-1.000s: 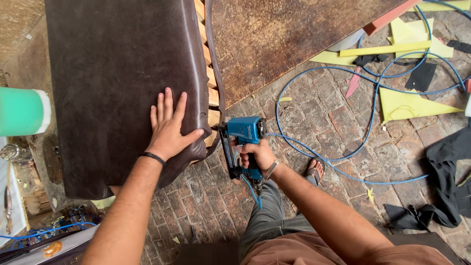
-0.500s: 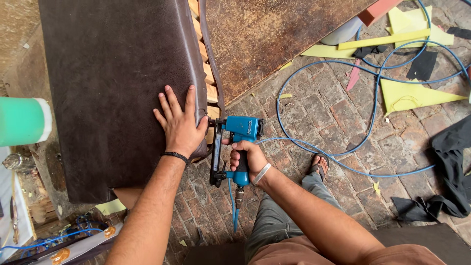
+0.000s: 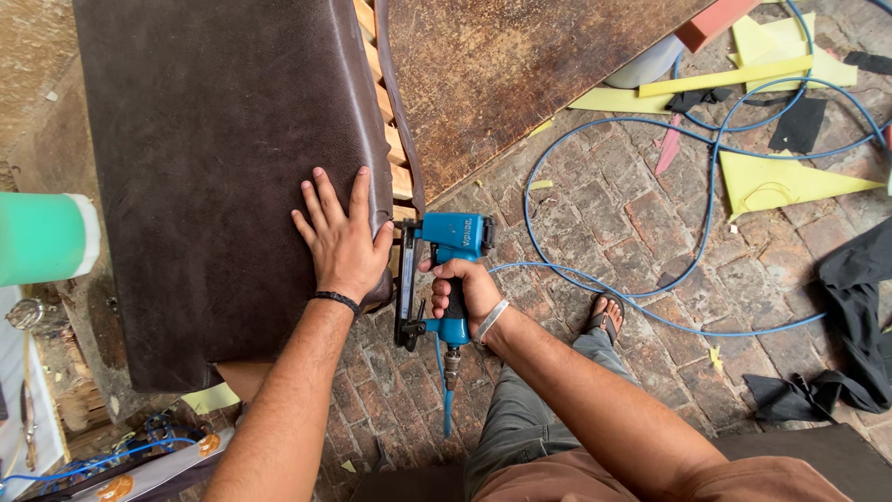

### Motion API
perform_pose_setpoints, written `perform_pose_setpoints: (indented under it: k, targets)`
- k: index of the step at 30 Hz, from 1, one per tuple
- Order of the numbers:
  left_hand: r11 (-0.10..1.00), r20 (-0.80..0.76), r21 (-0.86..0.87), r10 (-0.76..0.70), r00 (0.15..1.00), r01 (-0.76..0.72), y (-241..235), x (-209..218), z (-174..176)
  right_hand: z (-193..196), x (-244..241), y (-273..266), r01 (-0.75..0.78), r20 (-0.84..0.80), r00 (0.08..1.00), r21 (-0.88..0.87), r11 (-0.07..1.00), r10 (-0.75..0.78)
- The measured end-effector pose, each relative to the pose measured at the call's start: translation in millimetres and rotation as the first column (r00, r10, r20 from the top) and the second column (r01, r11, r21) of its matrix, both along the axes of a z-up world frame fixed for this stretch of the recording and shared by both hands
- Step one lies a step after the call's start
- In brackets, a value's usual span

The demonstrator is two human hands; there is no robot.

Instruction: The person staples brown fabric onto a wooden chair frame using a pneumatic staple gun. They repeatedly pull the fabric taut, position it over the frame, and fire staples along the edges to secure it in place.

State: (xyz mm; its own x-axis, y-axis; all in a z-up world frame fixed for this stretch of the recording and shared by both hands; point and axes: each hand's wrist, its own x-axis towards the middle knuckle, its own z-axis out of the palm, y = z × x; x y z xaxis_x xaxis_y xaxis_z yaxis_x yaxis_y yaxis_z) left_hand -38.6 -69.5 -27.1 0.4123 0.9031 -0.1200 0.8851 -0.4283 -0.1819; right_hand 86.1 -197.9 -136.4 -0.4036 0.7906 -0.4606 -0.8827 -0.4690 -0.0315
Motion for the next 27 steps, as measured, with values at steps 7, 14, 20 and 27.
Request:
perform_pose_setpoints:
  k: [7, 14, 20, 27]
  targets:
    - [0.974, 0.313, -0.172, -0.087, 0.946, 0.147, -1.9, -44.4, 25.9, -8.5, 7.7, -24.9, -0.077, 0.038, 0.996, -0.014, 0.997, 0.077]
    - [0.914, 0.02, -0.245, -0.33, 0.944, 0.324, -35.9, -69.9, 54.9, -14.7, 3.1, -62.3, -0.138, 0.06, 0.988, -0.043, 0.99, 0.14]
    - [0.795, 0.086, -0.162, -0.579, 0.811, 0.585, -17.0, -52.6, 52.7, -9.2, -19.8, -85.3, -0.125, 0.037, 0.992, 0.005, 0.992, 0.124]
    - [0.813, 0.138, -0.009, -0.576, 0.806, 0.582, -20.3, -51.0, 31.6, 6.4, -57.2, -90.4, 0.065, -0.036, 0.997, -0.055, 0.996, -0.067]
